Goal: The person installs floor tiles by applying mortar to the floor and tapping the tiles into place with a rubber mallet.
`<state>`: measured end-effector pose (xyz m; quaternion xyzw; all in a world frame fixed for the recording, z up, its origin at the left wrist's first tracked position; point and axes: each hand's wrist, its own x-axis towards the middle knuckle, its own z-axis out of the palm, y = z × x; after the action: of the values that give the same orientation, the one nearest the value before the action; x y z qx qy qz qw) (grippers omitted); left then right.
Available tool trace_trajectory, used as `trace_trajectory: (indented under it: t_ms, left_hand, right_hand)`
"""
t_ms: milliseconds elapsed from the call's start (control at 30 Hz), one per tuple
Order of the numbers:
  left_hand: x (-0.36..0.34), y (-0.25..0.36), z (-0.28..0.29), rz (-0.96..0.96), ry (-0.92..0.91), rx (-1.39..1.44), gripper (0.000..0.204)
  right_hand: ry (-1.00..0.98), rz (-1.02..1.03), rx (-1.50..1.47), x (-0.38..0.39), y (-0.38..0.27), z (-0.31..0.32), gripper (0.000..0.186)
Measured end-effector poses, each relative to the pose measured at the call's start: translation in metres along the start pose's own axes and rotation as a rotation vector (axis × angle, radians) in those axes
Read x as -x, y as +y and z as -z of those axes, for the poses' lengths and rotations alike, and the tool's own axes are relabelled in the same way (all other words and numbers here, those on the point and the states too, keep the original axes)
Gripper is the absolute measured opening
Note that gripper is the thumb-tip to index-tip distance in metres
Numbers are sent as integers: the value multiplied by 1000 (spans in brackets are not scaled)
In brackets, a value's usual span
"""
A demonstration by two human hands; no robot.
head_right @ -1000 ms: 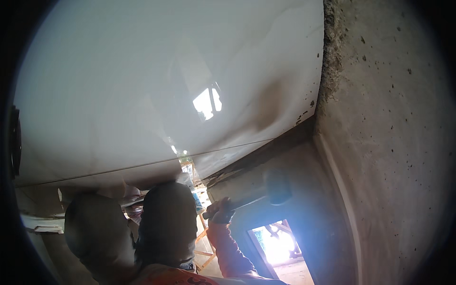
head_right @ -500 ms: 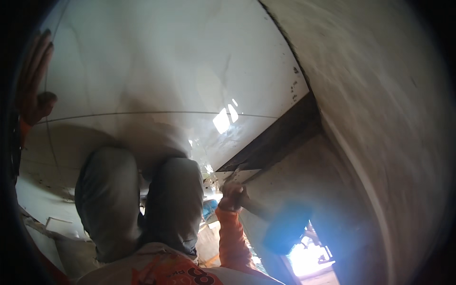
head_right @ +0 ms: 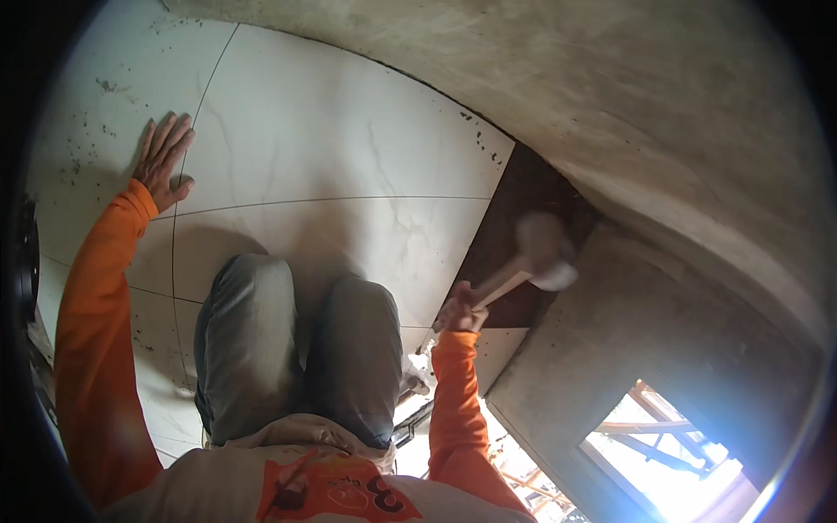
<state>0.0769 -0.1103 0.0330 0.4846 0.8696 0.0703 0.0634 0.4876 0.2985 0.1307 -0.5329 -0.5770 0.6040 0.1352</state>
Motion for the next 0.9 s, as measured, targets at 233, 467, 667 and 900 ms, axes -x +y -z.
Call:
trace_trajectory:
  t_ms: [233,467,667,900]
  left_hand:
    - [9,6,-14,-5,140,-163,71]
    - [12,17,10,103,-198,-130,71]
    - [2,19,38,203,-471,-42,88]
    - [3,20,32,225,-553,2,100]
  right_hand:
    - [-31,-215,330,0,24,23,32]
    - [133,50,440,2,43,19,28]
    - [96,43,1000,11,55,20,22]
    - [54,183,536,-3,76,50,27]
